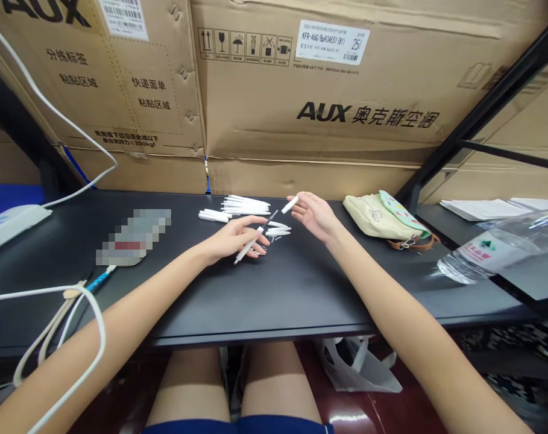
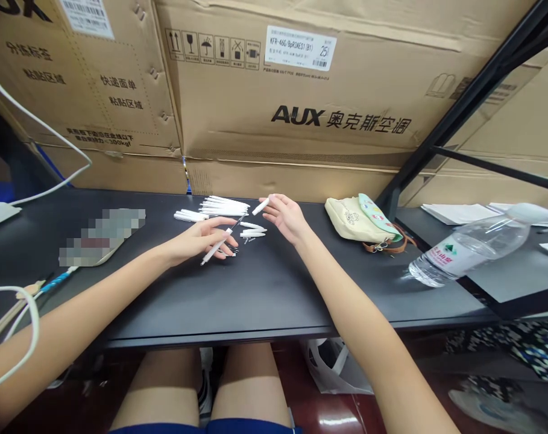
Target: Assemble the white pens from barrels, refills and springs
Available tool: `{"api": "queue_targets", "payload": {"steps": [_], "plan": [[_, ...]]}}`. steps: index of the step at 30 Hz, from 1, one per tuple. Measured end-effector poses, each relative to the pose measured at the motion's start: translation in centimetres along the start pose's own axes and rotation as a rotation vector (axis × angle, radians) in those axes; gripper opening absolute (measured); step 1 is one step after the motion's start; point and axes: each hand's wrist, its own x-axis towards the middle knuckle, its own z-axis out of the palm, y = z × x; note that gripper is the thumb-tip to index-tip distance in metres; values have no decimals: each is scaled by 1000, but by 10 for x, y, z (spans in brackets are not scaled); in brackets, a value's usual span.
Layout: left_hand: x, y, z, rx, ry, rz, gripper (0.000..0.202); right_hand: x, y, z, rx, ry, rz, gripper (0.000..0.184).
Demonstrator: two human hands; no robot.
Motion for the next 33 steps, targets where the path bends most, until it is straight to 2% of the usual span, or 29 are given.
{"api": "queue_targets", "payload": {"steps": [4, 9, 14, 22, 33], "plan": [[0, -3, -1, 27, -63, -1, 48, -8, 3, 14, -24, -7, 41, 29], [0, -3, 0, 24, -59, -22, 48, -15, 5, 29, -52, 47, 28, 31], [1, -3, 0, 20, -63, -8, 47, -14, 5, 30, -74, 177, -32, 30], [1, -3, 0, 36, -68, -17, 49, -22, -1, 38, -98, 103, 69, 14], [1, -5, -1, 35, -80, -4, 53, -21, 3, 37, -103, 149, 49, 16]]}}
